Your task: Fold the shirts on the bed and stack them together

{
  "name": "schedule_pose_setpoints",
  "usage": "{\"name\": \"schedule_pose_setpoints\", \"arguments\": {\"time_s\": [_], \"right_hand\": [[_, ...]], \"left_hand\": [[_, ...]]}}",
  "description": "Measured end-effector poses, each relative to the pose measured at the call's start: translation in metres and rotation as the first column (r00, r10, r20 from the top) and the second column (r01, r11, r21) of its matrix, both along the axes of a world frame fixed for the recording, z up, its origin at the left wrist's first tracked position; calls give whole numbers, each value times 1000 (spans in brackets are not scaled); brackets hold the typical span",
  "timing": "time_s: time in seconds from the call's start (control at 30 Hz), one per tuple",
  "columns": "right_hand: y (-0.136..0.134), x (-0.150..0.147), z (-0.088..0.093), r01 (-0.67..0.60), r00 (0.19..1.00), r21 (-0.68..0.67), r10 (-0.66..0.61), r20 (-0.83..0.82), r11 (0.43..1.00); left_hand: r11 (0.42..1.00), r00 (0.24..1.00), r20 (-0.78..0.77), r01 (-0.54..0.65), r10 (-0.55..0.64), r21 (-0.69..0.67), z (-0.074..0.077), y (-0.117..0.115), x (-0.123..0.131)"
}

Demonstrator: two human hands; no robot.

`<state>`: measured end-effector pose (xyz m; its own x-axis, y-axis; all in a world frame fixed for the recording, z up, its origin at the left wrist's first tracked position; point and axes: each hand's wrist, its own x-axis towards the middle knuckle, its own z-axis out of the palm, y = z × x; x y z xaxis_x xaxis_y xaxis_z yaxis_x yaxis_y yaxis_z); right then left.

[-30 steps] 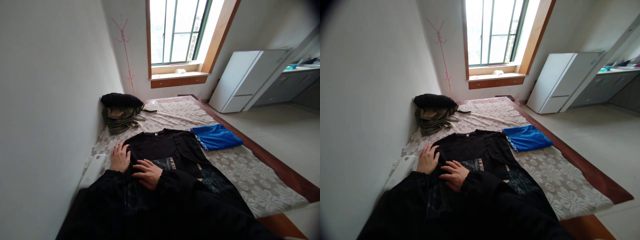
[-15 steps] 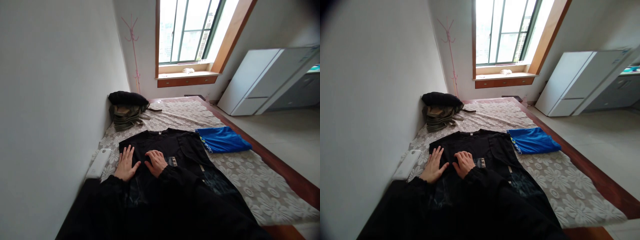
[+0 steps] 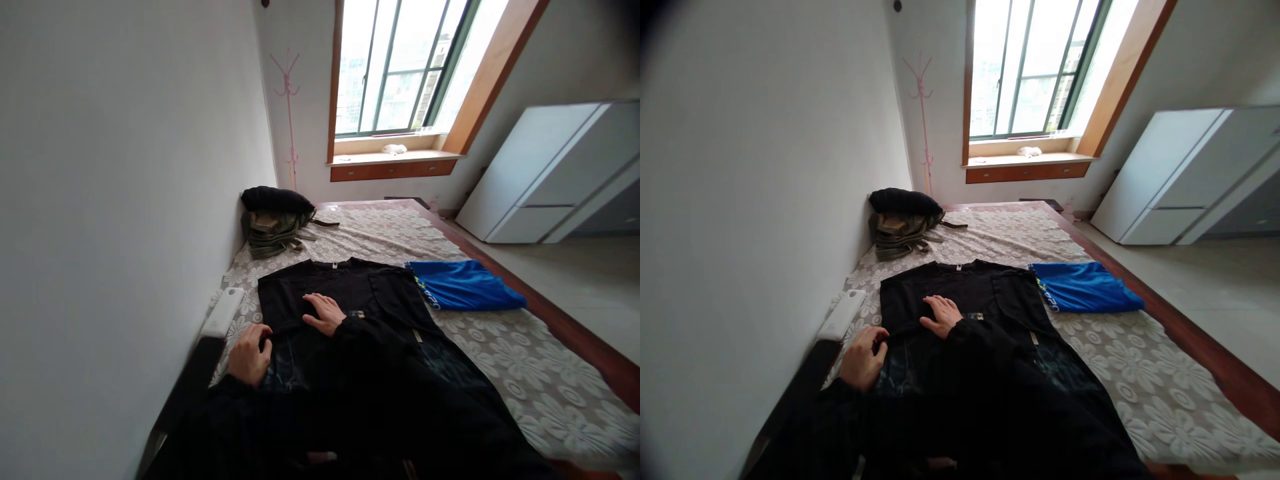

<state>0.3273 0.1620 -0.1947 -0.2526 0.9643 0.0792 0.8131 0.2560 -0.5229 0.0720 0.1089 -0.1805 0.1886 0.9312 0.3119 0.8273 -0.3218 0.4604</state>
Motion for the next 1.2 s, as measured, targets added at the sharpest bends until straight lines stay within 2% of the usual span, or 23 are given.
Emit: {"name": "schedule_pose_setpoints", "arguments": {"time_s": [0.17,0.27,0.47,0.57,0.67,0.77,0.8,0.87,0.97,1.07,1.2], "right_hand": [[57,-4,30,126,990,-78,-121,72,989],[80,-13,36,193,975,-52,-186,119,980],[84,-23,22,245,958,31,-247,148,969],[82,-24,23,243,958,50,-248,141,969],[74,-23,30,245,960,62,-251,123,968],[50,-19,35,196,974,64,-202,103,978],[38,-18,35,151,982,66,-157,101,986],[10,-16,32,-16,993,95,5,120,995],[-23,-19,25,-274,945,175,232,230,946],[-36,-26,20,-314,909,186,238,342,931],[-34,-29,19,-296,888,177,203,412,939]], "left_hand": [[1000,1000,8,-3,3,0,-3,-4,-5],[1000,1000,12,4,-4,4,-5,-5,-9],[1000,999,41,4,-4,2,-8,-6,-18],[1000,999,36,25,-25,-7,-8,-7,-18],[998,998,40,57,-57,8,-6,-7,-18],[997,996,51,70,-71,21,-5,-7,-17],[998,996,53,68,-68,18,-4,-7,-17],[998,997,55,59,-59,3,-3,-6,-16],[998,997,67,52,-49,-38,-1,-5,-13],[997,996,80,52,-47,-63,0,-4,-12],[996,997,42,64,-61,-56,-4,-4,-14]]}}
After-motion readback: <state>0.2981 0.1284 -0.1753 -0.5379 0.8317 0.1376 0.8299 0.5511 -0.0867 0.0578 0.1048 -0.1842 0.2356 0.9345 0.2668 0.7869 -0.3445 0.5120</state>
